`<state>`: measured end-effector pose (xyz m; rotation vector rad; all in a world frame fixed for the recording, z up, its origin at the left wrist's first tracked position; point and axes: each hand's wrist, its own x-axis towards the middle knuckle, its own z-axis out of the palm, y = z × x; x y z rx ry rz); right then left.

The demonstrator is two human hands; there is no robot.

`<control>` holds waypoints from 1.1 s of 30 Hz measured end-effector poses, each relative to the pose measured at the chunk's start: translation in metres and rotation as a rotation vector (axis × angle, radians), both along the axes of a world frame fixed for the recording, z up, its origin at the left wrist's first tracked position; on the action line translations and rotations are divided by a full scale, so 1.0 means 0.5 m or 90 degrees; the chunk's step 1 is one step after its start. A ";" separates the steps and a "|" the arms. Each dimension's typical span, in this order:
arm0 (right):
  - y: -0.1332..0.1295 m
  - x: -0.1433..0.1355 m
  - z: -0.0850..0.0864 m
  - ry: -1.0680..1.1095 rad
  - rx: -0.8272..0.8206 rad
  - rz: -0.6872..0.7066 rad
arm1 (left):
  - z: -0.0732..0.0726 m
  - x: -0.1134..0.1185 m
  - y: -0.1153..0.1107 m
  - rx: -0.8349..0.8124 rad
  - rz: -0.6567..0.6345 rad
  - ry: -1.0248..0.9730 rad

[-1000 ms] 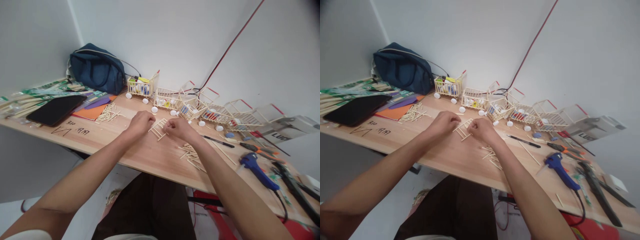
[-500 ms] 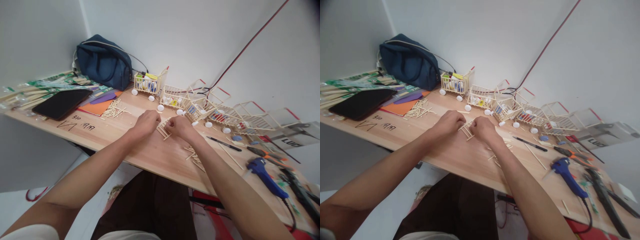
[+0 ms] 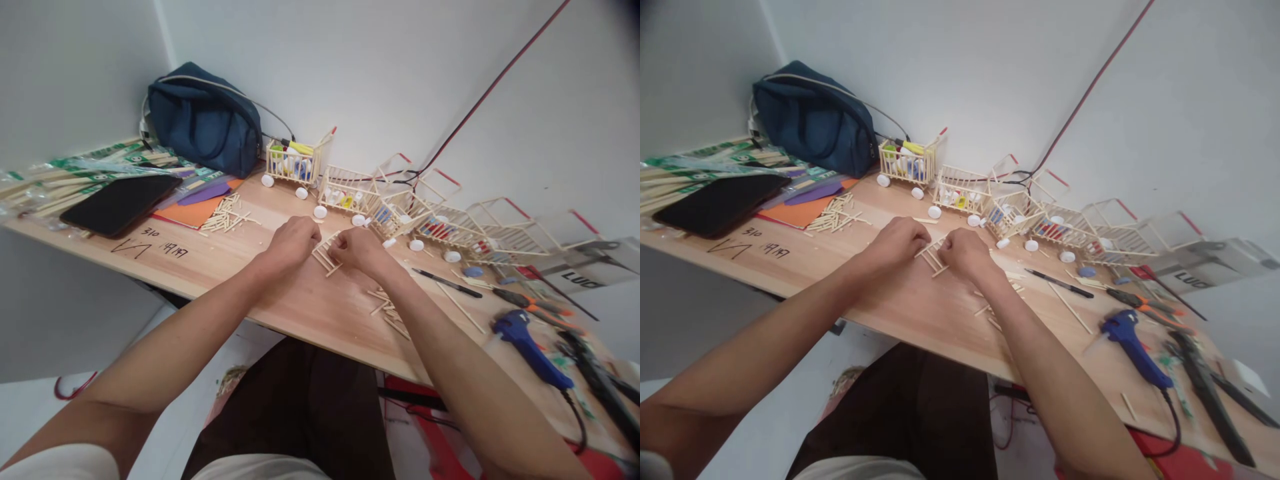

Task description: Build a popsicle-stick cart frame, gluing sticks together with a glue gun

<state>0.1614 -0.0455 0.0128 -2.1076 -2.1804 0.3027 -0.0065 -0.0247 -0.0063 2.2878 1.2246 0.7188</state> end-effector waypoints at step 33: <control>-0.258 0.257 0.005 0.365 0.492 -0.316 | 0.032 0.035 -0.012 -0.446 -0.149 -0.722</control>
